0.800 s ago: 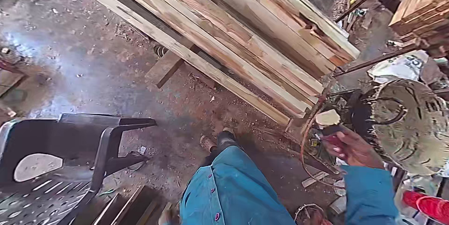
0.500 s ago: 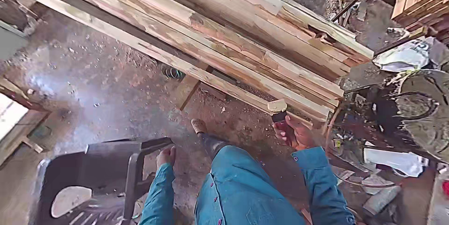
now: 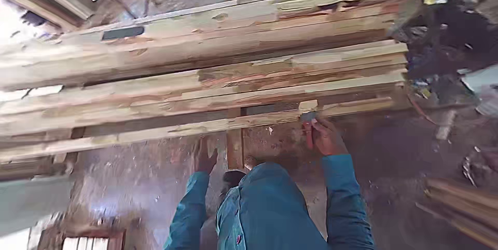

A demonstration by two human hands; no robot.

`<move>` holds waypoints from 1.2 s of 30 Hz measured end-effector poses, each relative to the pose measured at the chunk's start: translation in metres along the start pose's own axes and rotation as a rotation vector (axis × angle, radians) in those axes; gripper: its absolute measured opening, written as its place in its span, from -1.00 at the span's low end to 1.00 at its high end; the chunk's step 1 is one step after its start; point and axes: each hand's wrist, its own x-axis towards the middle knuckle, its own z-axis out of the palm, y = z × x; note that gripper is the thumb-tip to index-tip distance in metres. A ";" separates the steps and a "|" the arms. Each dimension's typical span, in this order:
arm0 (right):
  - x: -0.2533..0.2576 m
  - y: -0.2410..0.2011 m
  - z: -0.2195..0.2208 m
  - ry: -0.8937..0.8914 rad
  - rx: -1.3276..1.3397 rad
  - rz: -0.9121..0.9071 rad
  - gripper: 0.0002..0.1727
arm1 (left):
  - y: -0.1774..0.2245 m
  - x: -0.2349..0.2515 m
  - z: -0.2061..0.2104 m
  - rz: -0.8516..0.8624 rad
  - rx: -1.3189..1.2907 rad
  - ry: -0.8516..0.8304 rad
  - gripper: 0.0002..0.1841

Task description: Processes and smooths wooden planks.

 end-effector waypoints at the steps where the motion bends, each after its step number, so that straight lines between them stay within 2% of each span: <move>1: -0.003 -0.001 0.002 0.088 -0.080 -0.009 -0.70 | 0.002 0.022 -0.012 0.052 0.038 -0.032 -0.21; 2: -0.007 -0.002 0.002 0.174 -0.171 0.007 -0.66 | 0.004 0.043 -0.021 0.094 0.083 -0.081 -0.14; 4: -0.003 0.003 0.001 0.267 -0.422 0.002 -0.46 | 0.008 0.082 -0.032 0.120 0.248 -0.250 -0.03; 6: 0.006 0.009 0.008 0.341 -0.723 -0.032 -0.34 | 0.009 0.119 -0.037 0.131 0.397 -0.462 -0.09; 8: 0.013 0.015 0.022 0.401 -0.936 -0.043 -0.26 | 0.004 0.153 -0.031 0.189 0.424 -0.645 -0.18; 12: 0.017 0.065 0.059 0.458 -1.189 0.132 -0.16 | -0.015 0.191 -0.009 0.300 0.343 -0.820 -0.12; 14: -0.005 0.070 0.091 0.413 -1.202 0.301 -0.11 | -0.020 0.184 -0.006 0.284 0.314 -0.809 -0.18; 16: -0.021 0.047 0.111 0.441 -1.141 0.365 -0.29 | -0.016 0.171 -0.008 0.286 0.278 -0.705 -0.19; 18: -0.016 0.039 0.102 0.588 -1.054 0.337 -0.34 | -0.018 0.154 -0.006 0.300 0.301 -0.574 -0.24; 20: -0.001 0.032 0.078 0.748 -0.987 0.266 -0.35 | -0.019 0.138 -0.004 0.275 0.355 -0.516 -0.24; 22: 0.018 0.021 0.063 0.837 -1.024 0.256 -0.46 | -0.018 0.134 -0.003 0.285 0.390 -0.485 -0.26; 25: 0.029 0.010 0.076 0.747 -1.017 0.399 -0.53 | -0.018 0.137 -0.001 0.316 0.375 -0.472 -0.26; 28: 0.024 0.033 0.120 0.668 -0.981 0.395 -0.54 | -0.017 0.141 -0.005 0.311 0.387 -0.498 -0.25; 32: -0.006 0.039 0.180 0.411 -1.051 0.508 -0.38 | -0.016 0.142 -0.004 0.333 0.414 -0.486 -0.22; 34: -0.021 0.033 0.185 0.317 -1.056 0.486 -0.48 | -0.016 0.136 -0.001 0.366 0.488 -0.417 -0.21; 36: -0.033 0.037 0.164 0.353 -0.947 0.357 -0.59 | -0.020 0.136 0.006 0.406 0.568 -0.373 -0.21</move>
